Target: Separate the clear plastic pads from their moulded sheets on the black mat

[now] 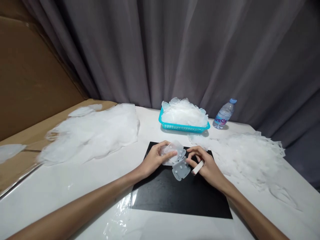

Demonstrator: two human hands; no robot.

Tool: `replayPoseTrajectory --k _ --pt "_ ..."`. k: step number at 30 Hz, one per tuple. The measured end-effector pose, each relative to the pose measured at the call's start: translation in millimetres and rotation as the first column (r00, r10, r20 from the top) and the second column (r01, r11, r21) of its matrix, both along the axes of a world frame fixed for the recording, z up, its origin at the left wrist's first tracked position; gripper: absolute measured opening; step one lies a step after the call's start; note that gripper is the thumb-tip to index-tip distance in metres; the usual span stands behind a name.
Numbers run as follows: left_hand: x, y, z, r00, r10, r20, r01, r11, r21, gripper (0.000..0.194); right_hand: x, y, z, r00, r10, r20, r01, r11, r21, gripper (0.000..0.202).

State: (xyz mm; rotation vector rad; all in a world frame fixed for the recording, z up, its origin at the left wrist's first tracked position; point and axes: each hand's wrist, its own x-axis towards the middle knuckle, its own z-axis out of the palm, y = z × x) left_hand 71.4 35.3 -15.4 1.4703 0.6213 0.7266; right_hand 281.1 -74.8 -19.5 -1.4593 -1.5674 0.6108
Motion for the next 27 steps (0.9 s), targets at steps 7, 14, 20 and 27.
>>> replayPoseTrajectory --k 7,14,20,27 --pt "-0.1 0.0 3.0 0.99 0.139 0.004 -0.139 0.99 0.003 0.032 11.0 0.2 -2.2 0.978 0.107 0.179 -0.096 0.993 -0.07 0.026" --pt "0.4 -2.2 7.2 0.995 0.082 0.06 -0.076 0.992 -0.1 0.036 10.7 -3.8 5.1 0.976 0.195 0.097 -0.177 0.97 -0.167 0.013" --pt "0.8 -2.5 6.6 0.994 0.034 0.101 -0.017 0.986 -0.167 0.041 21.6 0.4 10.6 0.982 0.164 -0.088 -0.176 0.973 -0.152 0.02" --pt "-0.4 0.1 8.8 0.989 -0.028 0.146 0.073 0.945 -0.317 0.06 27.8 3.4 10.8 0.984 0.141 -0.108 -0.156 0.976 -0.149 0.017"
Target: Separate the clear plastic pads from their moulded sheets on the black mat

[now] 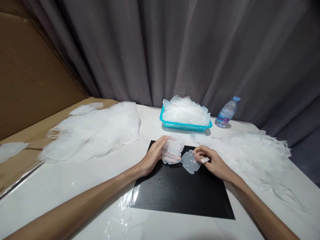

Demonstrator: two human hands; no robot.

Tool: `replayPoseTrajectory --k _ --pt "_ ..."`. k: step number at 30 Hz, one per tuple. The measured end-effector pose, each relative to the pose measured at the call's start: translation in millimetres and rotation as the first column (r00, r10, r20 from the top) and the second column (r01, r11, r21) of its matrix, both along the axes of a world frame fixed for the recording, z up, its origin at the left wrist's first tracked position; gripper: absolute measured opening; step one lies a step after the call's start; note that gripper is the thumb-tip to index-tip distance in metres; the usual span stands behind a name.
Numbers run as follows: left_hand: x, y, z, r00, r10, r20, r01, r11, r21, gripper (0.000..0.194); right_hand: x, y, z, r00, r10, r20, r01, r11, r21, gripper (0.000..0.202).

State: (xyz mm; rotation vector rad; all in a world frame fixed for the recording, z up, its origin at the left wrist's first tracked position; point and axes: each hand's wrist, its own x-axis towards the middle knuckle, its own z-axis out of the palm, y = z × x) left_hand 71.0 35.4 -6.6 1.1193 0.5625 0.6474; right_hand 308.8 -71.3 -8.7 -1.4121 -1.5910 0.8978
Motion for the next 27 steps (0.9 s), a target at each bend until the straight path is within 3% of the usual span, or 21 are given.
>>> replayPoseTrajectory --k 3,7,16,22,27 --pt "-1.7 1.7 1.2 0.998 -0.05 0.05 0.054 0.993 -0.101 0.072 2.6 0.6 -1.4 1.0 -0.004 0.002 0.004 1.0 0.003 0.015" --pt "-3.4 2.9 1.0 0.995 -0.082 0.062 0.088 0.99 -0.108 0.078 5.2 1.3 -2.5 1.0 0.0 -0.001 0.0 1.0 -0.014 0.014" --pt "-4.5 3.0 0.1 0.987 -0.117 0.107 0.127 0.987 -0.095 0.07 8.9 0.1 -3.6 0.995 -0.016 0.102 0.014 1.0 0.026 0.025" --pt "-3.4 1.1 -2.8 0.994 -0.095 0.048 0.093 0.995 0.043 0.041 10.2 0.4 -6.0 0.996 -0.012 0.087 0.012 1.0 0.008 0.025" --pt "-0.6 -0.8 -6.5 0.997 -0.037 -0.066 0.051 0.972 0.228 0.043 8.7 1.2 -10.2 0.992 -0.017 0.122 0.014 1.0 0.022 0.026"
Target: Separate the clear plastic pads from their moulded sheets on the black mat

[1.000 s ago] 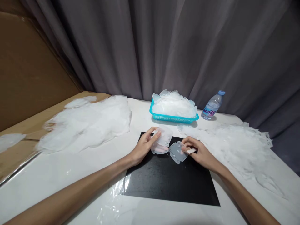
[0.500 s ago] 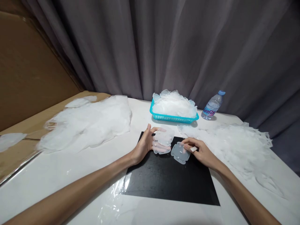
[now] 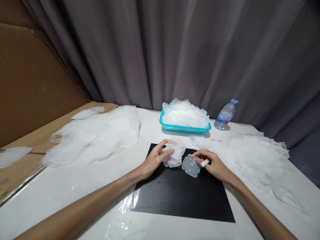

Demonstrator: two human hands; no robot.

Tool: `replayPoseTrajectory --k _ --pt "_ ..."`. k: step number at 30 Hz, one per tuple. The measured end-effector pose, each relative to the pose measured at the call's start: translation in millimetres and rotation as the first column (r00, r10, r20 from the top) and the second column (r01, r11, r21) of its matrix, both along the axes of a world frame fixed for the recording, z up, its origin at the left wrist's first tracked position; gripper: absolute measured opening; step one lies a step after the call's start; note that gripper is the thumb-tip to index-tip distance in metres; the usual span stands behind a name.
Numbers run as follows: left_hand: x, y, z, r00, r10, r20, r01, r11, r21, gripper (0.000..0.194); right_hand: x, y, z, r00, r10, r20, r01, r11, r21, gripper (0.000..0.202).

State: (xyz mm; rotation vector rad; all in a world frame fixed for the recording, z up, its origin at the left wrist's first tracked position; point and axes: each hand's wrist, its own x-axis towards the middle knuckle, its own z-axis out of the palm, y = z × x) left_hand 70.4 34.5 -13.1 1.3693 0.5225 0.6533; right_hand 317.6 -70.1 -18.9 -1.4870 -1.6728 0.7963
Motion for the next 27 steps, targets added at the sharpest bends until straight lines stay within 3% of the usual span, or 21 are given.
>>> replayPoseTrajectory --k 4,9,12,16,19,22,24,27 --pt "9.7 18.0 13.9 0.995 0.105 -0.002 -0.103 0.98 0.171 0.04 -3.5 1.2 -7.7 0.997 -0.021 0.069 0.018 0.999 0.04 0.026" --pt "47.3 92.7 59.7 0.951 0.309 0.033 -0.295 0.865 0.407 0.03 -7.0 2.9 -17.0 0.992 -0.02 0.129 0.01 0.997 0.08 0.026" --pt "78.3 140.7 85.6 0.919 0.395 0.001 -0.342 0.793 0.504 0.026 -7.9 4.4 -18.9 0.991 -0.032 0.129 0.02 0.996 0.091 0.025" --pt "97.9 169.6 95.6 0.863 0.501 -0.07 -0.359 0.703 0.614 0.036 -7.9 6.2 -18.4 0.993 -0.043 0.114 0.03 0.993 0.111 0.023" --pt "83.1 159.4 87.7 0.815 0.576 -0.063 -0.39 0.627 0.674 0.04 -7.7 6.2 -17.1 0.994 -0.053 0.094 0.042 0.993 0.113 0.022" --pt "53.1 121.8 73.3 0.834 0.55 -0.05 -0.365 0.616 0.699 0.033 -9.1 5.2 -13.8 0.997 -0.058 0.059 0.051 0.992 0.113 0.022" --pt "33.1 84.5 60.2 0.882 0.464 -0.084 -0.288 0.671 0.684 0.023 -11.7 3.8 -10.6 0.998 -0.063 0.02 0.06 0.992 0.111 0.023" --pt "11.1 25.3 36.4 0.952 0.232 -0.2 -0.072 0.804 0.59 0.026 -19.7 0.4 -5.5 0.992 -0.073 -0.1 0.083 0.992 0.093 0.023"
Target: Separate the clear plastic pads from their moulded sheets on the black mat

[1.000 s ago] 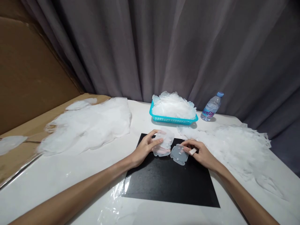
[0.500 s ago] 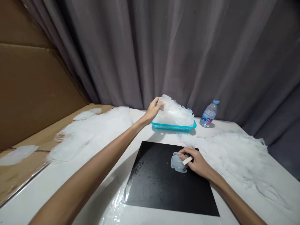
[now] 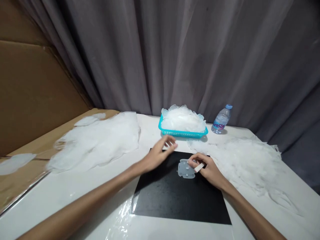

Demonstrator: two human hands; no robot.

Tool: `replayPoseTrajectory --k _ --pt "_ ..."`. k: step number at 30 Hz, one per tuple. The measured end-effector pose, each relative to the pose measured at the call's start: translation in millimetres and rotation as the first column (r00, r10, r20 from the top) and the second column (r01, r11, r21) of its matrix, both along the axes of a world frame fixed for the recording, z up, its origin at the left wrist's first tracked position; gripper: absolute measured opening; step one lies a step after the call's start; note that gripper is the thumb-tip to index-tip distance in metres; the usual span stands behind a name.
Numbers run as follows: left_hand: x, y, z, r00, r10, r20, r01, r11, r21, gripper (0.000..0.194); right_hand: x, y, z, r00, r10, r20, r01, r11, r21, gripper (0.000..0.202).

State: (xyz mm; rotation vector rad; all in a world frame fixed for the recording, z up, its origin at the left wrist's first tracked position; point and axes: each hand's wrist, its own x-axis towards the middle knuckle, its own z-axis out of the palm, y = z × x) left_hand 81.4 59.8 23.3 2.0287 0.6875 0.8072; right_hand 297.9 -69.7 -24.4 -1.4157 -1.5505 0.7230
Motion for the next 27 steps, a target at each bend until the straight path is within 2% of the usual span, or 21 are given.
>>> replayPoseTrajectory --k 2,3,5,7,13,23,27 --pt "-8.1 -30.2 -15.3 0.992 -0.125 -0.021 0.122 0.986 -0.118 0.031 -7.3 -2.9 3.1 0.997 -0.006 -0.083 0.005 1.0 -0.006 0.024" --pt "-10.5 -40.5 -21.8 0.984 -0.18 0.01 0.178 0.957 -0.228 0.031 -11.0 -4.4 4.5 0.993 -0.003 -0.116 0.002 1.0 -0.008 0.025" --pt "-13.0 -51.2 -31.2 0.968 -0.23 0.096 0.25 0.88 -0.403 0.029 -16.8 -6.6 7.0 0.983 0.012 -0.182 -0.015 1.0 -0.015 0.027" --pt "-13.9 -52.0 -35.6 0.96 -0.231 0.157 0.279 0.828 -0.486 0.028 -19.4 -7.7 9.2 0.976 0.027 -0.217 -0.031 0.999 -0.018 0.03" --pt "-15.8 -44.8 -32.7 0.959 -0.178 0.219 0.27 0.804 -0.529 0.026 -14.4 -6.3 13.6 0.992 -0.011 -0.124 0.015 0.999 0.038 0.031" --pt "-17.5 -49.2 -30.4 0.965 -0.084 0.25 0.211 0.816 -0.538 0.027 -15.1 -6.9 13.7 0.99 0.017 -0.142 -0.016 1.0 0.004 0.032" --pt "-16.2 -47.1 -29.8 0.962 -0.044 0.268 0.191 0.812 -0.552 0.026 -13.3 -7.0 16.8 0.99 0.02 -0.138 -0.015 0.999 0.034 0.033"
